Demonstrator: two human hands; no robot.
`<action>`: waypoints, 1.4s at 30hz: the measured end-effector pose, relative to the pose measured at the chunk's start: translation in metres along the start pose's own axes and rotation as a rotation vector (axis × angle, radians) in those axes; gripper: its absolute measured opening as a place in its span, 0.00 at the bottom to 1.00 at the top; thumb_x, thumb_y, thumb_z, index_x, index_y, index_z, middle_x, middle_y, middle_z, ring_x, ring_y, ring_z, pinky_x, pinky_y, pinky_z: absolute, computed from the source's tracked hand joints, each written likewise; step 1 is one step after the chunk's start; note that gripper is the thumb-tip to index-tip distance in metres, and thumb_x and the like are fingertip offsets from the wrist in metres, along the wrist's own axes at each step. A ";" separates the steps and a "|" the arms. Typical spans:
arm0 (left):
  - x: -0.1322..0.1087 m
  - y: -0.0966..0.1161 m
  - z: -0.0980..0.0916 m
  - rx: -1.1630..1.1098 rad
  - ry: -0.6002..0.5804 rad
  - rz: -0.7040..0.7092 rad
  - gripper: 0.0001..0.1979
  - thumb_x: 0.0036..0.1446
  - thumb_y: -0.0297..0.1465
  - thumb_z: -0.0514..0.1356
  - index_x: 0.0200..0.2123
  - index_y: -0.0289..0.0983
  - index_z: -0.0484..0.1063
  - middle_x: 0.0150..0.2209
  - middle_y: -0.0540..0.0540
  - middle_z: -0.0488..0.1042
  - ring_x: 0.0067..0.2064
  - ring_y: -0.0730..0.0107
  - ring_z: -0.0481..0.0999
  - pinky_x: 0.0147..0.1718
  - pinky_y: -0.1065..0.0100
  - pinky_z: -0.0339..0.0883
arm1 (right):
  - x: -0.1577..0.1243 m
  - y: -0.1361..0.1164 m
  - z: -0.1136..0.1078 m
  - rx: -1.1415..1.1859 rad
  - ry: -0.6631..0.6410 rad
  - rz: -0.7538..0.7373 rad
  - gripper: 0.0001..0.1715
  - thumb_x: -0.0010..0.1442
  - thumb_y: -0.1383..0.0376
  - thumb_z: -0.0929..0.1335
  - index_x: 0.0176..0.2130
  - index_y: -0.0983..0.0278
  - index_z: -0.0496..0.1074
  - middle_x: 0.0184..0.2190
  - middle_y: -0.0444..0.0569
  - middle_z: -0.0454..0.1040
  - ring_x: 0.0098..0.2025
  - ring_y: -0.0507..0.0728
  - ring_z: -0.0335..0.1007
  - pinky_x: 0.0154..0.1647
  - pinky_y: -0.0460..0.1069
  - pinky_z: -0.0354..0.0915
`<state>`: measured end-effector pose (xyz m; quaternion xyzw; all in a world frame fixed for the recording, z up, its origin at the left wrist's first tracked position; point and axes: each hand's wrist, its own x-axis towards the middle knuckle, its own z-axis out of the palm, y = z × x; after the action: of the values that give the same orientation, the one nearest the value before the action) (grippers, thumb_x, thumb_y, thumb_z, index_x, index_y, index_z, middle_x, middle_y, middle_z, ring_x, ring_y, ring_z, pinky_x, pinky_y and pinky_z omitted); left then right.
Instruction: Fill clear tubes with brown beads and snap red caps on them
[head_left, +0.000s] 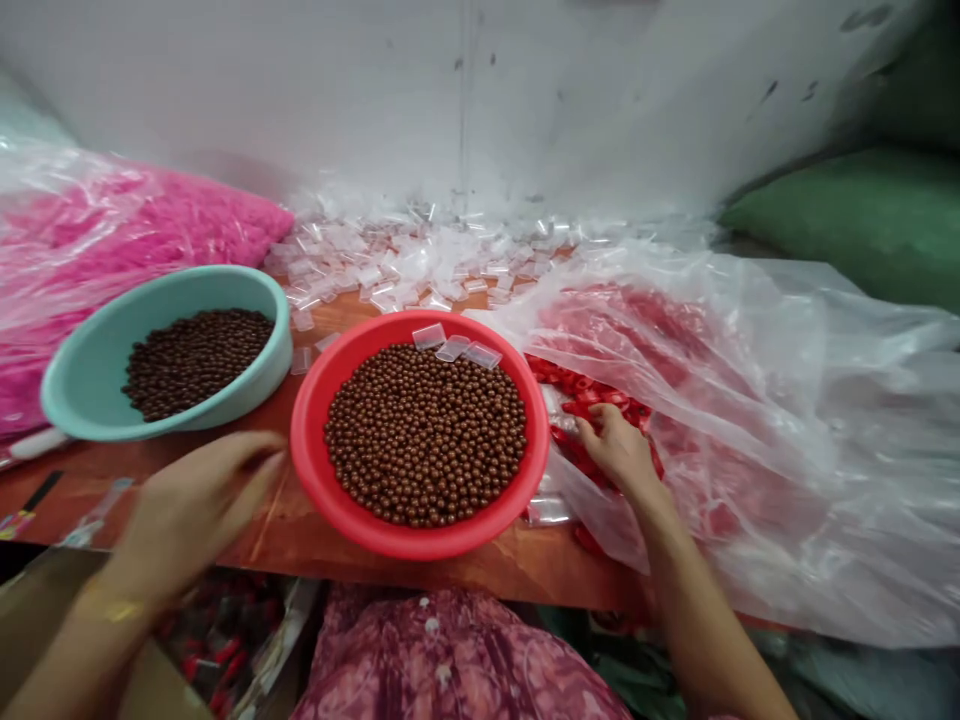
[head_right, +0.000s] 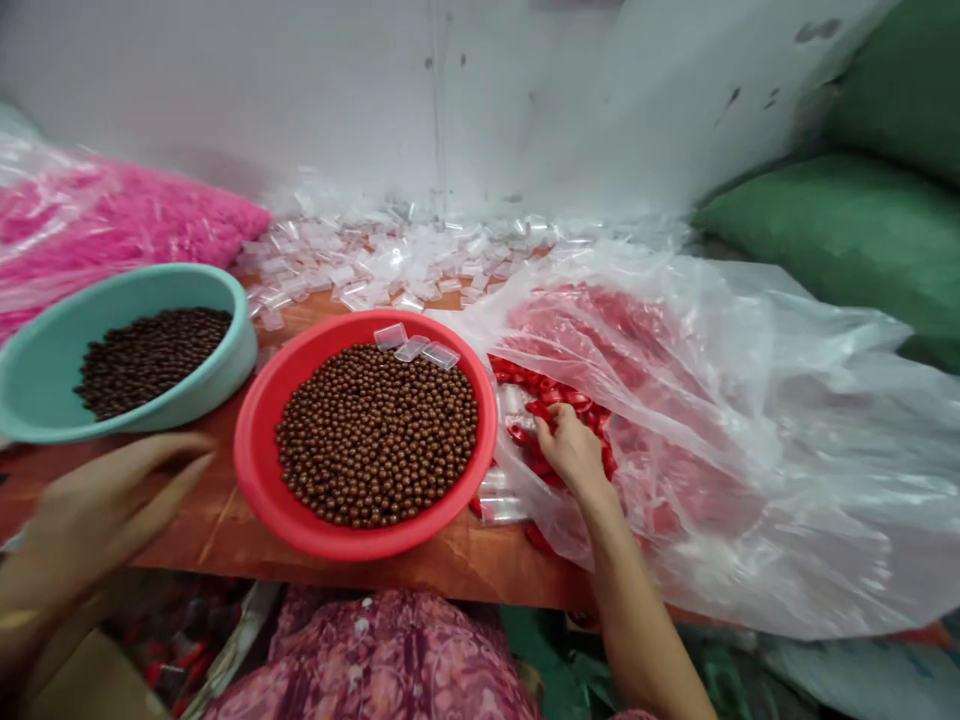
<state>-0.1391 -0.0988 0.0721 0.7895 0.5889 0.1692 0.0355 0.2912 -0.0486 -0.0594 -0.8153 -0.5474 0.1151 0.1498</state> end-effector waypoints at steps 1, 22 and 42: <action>0.025 0.010 0.010 0.072 -0.015 0.078 0.11 0.59 0.35 0.50 0.40 0.42 0.70 0.38 0.50 0.76 0.37 0.65 0.74 0.38 0.66 0.67 | -0.002 -0.001 -0.001 0.135 0.056 -0.015 0.22 0.56 0.56 0.63 0.45 0.66 0.67 0.36 0.56 0.75 0.36 0.61 0.72 0.35 0.54 0.64; 0.130 0.049 0.077 0.199 -0.468 -0.026 0.19 0.60 0.29 0.43 0.52 0.36 0.64 0.39 0.40 0.75 0.40 0.60 0.75 0.35 0.65 0.66 | -0.051 -0.134 -0.015 0.971 -0.319 -0.438 0.16 0.55 0.58 0.66 0.43 0.63 0.70 0.36 0.47 0.74 0.36 0.54 0.69 0.32 0.48 0.66; 0.112 0.022 0.074 0.416 -0.529 0.573 0.13 0.58 0.22 0.47 0.35 0.31 0.72 0.36 0.36 0.75 0.40 0.60 0.74 0.37 0.63 0.64 | -0.053 -0.134 -0.016 0.970 -0.326 -0.406 0.15 0.54 0.58 0.67 0.41 0.61 0.70 0.36 0.46 0.74 0.31 0.52 0.67 0.25 0.46 0.62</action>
<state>-0.0682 0.0103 0.0338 0.9274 0.3384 -0.1579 -0.0230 0.1625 -0.0520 0.0065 -0.5025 -0.5939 0.4477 0.4409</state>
